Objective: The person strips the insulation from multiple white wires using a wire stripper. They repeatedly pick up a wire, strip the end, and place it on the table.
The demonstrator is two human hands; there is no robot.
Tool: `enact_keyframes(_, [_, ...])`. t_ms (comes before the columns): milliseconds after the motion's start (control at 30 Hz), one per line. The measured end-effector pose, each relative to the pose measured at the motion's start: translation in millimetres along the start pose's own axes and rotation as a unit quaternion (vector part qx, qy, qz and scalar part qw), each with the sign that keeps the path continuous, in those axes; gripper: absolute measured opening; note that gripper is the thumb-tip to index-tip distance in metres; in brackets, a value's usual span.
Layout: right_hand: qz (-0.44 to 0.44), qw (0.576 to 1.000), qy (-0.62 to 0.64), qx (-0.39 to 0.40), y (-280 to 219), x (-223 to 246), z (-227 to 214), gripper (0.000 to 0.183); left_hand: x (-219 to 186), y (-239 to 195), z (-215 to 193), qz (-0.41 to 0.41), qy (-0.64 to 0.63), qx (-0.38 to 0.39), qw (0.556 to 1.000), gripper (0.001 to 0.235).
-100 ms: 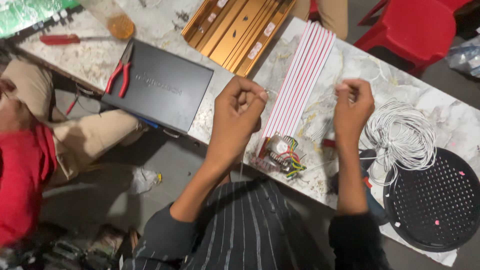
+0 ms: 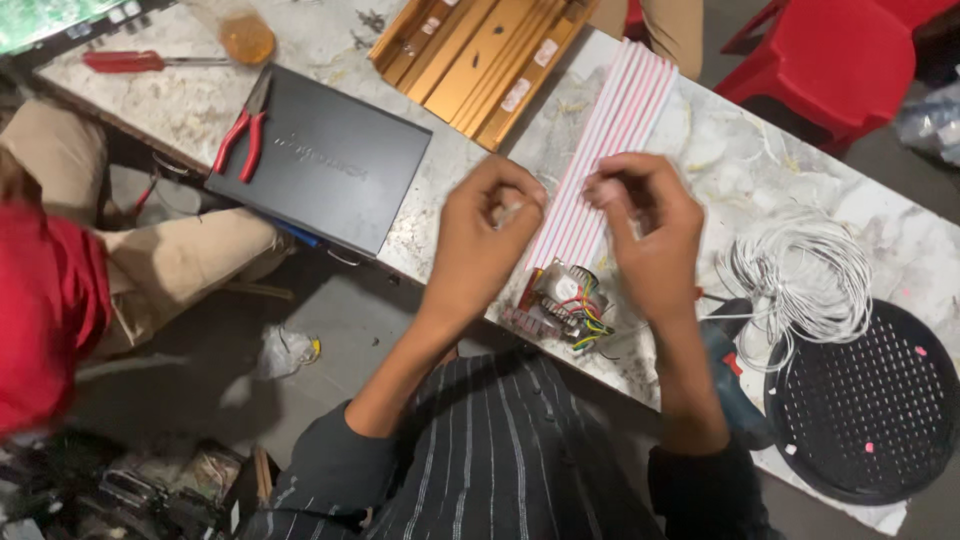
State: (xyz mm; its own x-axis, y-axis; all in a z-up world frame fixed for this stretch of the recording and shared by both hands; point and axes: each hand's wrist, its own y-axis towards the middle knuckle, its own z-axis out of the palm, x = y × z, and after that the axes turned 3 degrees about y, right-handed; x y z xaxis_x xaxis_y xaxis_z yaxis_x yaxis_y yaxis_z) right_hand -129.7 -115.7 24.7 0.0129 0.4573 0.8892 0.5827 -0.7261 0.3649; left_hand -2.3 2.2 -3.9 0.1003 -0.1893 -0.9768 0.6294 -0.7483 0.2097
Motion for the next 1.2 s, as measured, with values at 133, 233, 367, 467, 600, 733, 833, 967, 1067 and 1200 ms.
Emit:
enact_keyframes(133, [-0.087,0.986,-0.063,0.129,-18.8,20.4,13.7,0.010,-9.1,-20.3,-12.8,-0.037,0.049,0.012,0.998,0.010])
enact_keyframes(233, [-0.120,0.969,-0.070,0.204,-19.9,32.9,11.6,0.012,-18.2,-35.3,-30.4,-0.073,0.095,0.032,0.992,0.013])
enact_keyframes(367, [-0.176,0.932,-0.084,0.305,-21.9,46.2,14.6,0.018,-28.2,-58.6,-49.6,-0.083,0.118,0.063,0.987,0.018])
enact_keyframes(467, [-0.152,0.915,-0.095,0.362,-24.9,52.7,19.7,0.016,-33.2,-72.6,-59.5,-0.091,0.135,0.077,0.984,0.022])
enact_keyframes(600, [-0.215,0.893,-0.097,0.383,-32.0,54.3,26.3,0.018,-34.1,-82.3,-65.9,-0.063,0.161,0.083,0.981,0.025])
enact_keyframes(733, [-0.242,0.891,-0.111,0.369,-43.1,51.0,33.9,0.018,-34.8,-86.7,-70.6,-0.076,0.197,0.094,0.973,0.027])
enact_keyframes(833, [-0.199,0.921,-0.104,0.318,-54.0,45.6,41.1,0.014,-34.4,-87.7,-72.6,-0.085,0.182,0.089,0.976,0.024])
enact_keyframes(967, [0.011,0.971,0.103,0.214,-70.6,43.4,48.8,0.014,-39.0,-83.3,-67.9,-0.050,0.062,0.036,0.996,0.014])
enact_keyframes(1067, [0.055,0.967,0.183,0.169,-78.7,50.3,44.8,0.017,-54.4,-83.1,-58.9,-0.031,-0.006,0.003,1.000,0.011])
enact_keyframes(1200, [0.003,0.972,0.218,0.090,-91.1,75.2,33.6,0.012,-91.4,-90.8,-47.1,-0.051,-0.038,0.011,0.998,0.010])
